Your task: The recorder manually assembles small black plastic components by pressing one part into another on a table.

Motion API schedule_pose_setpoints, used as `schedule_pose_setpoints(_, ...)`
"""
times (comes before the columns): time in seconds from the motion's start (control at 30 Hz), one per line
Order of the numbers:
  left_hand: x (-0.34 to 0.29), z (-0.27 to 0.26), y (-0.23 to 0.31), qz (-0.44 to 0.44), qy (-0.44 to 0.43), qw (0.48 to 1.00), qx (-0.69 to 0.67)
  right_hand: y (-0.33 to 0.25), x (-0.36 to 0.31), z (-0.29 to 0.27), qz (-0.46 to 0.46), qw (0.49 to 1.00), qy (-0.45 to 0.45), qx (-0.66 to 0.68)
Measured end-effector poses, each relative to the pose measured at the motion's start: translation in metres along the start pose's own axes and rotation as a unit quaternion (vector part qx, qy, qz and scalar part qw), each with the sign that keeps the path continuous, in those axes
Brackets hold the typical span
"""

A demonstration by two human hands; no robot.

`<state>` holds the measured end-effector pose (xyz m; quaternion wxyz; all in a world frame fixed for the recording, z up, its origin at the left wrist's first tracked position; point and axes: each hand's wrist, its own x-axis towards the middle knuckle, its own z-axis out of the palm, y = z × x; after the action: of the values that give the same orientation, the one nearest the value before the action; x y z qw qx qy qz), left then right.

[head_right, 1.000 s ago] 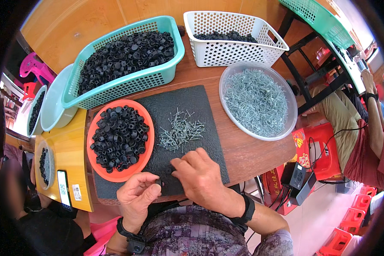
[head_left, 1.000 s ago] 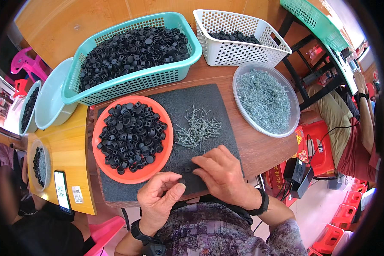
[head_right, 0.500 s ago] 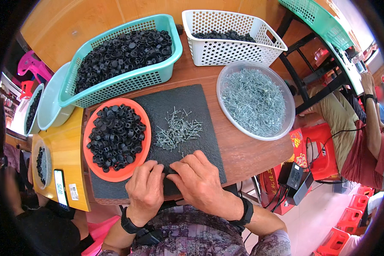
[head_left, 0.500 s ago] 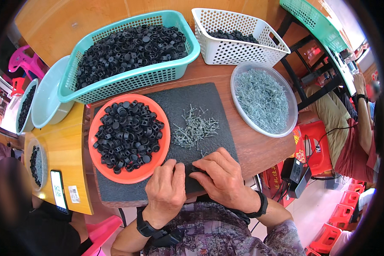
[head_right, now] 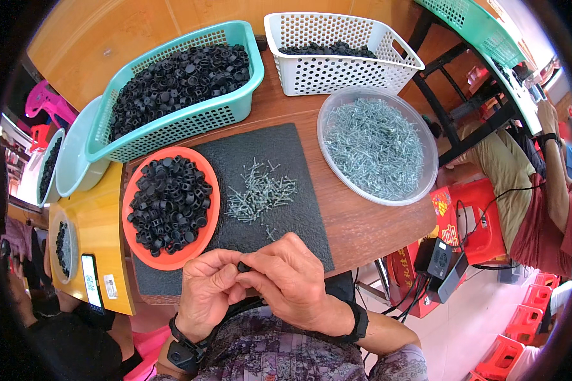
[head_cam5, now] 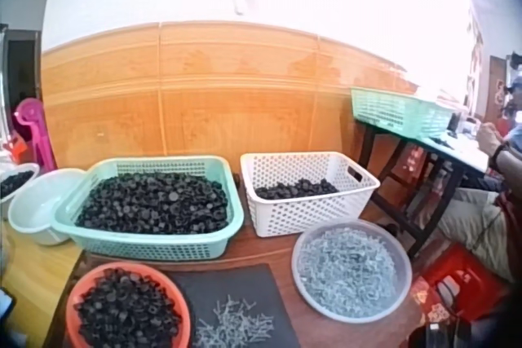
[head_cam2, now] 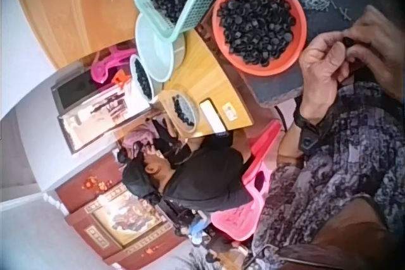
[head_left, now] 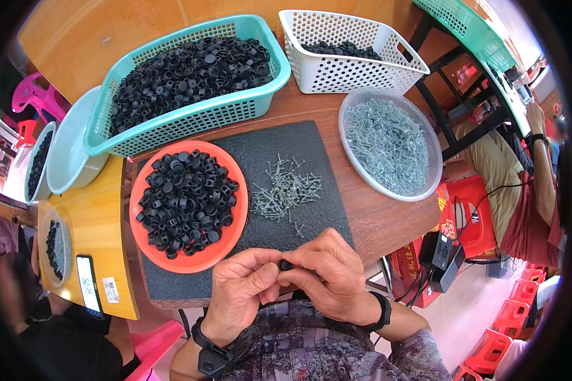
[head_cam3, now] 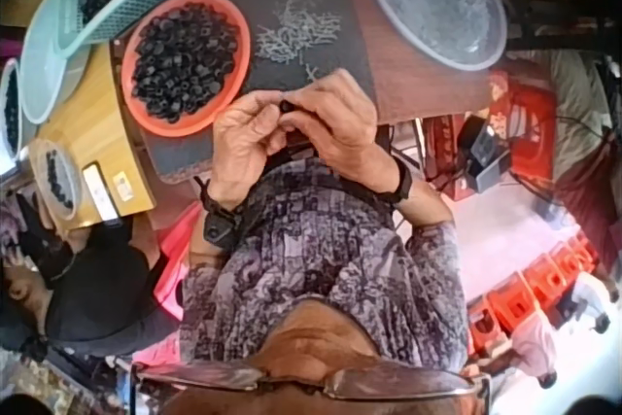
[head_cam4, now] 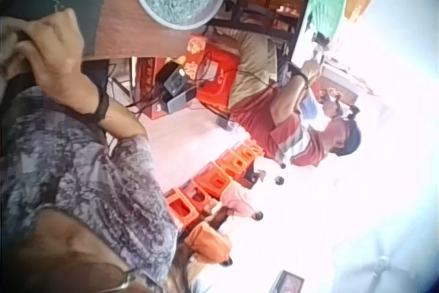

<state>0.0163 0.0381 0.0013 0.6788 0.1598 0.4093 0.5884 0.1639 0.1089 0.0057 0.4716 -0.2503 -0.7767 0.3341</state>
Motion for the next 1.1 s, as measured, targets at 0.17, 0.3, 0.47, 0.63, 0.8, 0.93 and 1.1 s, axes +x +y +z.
schedule_pose_setpoints(0.17, 0.002, -0.004, -0.002, -0.009, 0.0, 1.0, -0.028, 0.0, -0.003, 0.002, -0.049, 0.994, -0.016, -0.1)
schedule_pose_setpoints(0.3, 0.0, -0.002, 0.003, -0.02, 0.009, 1.0, -0.017, -0.005, -0.001, 0.004, -0.061, 0.992, -0.028, -0.105)
schedule_pose_setpoints(0.47, -0.003, -0.001, 0.0, 0.003, -0.003, 1.0, 0.005, -0.005, -0.002, 0.005, -0.056, 0.996, -0.017, -0.06)
schedule_pose_setpoints(0.63, -0.006, 0.003, 0.001, 0.009, -0.001, 1.0, -0.002, -0.008, -0.006, 0.009, -0.044, 0.997, 0.026, -0.049)
schedule_pose_setpoints(0.8, -0.01, 0.001, -0.004, 0.02, 0.005, 1.0, 0.006, -0.013, -0.015, 0.014, -0.079, 0.991, 0.011, -0.106)
schedule_pose_setpoints(0.93, -0.01, 0.002, -0.007, 0.042, 0.018, 0.998, 0.038, -0.009, -0.016, 0.016, -0.083, 0.99, 0.01, -0.114)
schedule_pose_setpoints(1.1, -0.008, 0.005, -0.006, 0.084, 0.044, 0.992, 0.08, -0.009, -0.011, 0.017, -0.065, 0.994, 0.019, -0.089)
